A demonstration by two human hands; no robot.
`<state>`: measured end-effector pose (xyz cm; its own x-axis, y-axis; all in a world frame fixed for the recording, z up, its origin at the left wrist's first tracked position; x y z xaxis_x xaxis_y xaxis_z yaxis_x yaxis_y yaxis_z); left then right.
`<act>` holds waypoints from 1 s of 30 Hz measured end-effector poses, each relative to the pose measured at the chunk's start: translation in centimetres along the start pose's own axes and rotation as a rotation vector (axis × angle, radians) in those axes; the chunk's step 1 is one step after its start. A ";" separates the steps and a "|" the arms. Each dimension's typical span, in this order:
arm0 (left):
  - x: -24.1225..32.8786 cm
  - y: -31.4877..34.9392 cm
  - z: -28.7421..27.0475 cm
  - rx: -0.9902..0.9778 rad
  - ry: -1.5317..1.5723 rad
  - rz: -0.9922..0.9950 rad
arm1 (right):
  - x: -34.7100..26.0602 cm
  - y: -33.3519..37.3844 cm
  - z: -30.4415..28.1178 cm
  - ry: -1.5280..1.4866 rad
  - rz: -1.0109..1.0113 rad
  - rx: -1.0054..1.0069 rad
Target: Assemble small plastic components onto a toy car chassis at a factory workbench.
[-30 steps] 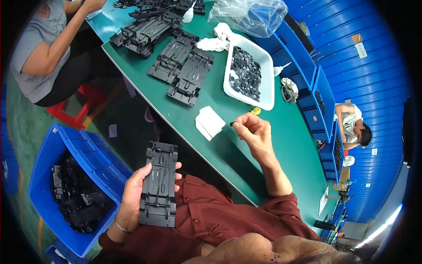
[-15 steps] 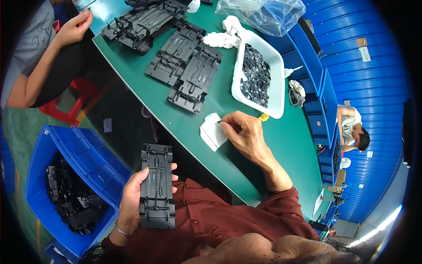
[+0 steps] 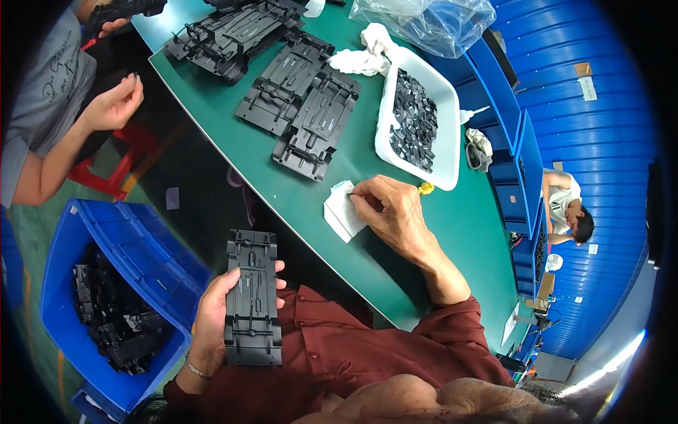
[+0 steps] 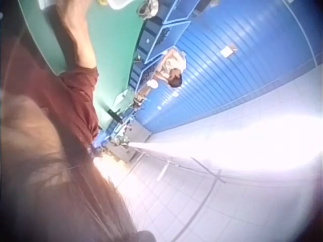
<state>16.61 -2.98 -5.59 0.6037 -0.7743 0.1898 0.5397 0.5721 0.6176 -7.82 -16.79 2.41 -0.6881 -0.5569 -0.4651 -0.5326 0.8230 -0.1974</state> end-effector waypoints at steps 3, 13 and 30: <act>-0.3 0.0 -0.1 -0.005 0.009 0.002 | 0.4 0.4 -0.6 0.011 0.020 -0.021; 0.3 -0.3 -0.2 0.006 -0.007 -0.013 | -0.4 -1.4 -0.5 0.061 -0.084 -0.070; -1.0 0.5 -0.2 -0.080 0.027 -0.021 | -2.3 -1.1 -0.5 0.209 -0.237 -0.090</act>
<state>16.39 -1.86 -5.65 0.6070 -0.7792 0.1565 0.5965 0.5767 0.5582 -5.93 -16.46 4.14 -0.6207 -0.7506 -0.2267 -0.7254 0.6595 -0.1974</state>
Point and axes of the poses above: each hand's wrist, its own y-axis away from the middle knuckle, its own z-axis out of the palm, x = y × z, the point moved 5 cm from there along -y, towards the middle knuckle, and after that the axes turned 10 degrees about -z, right-handed, at the moved point
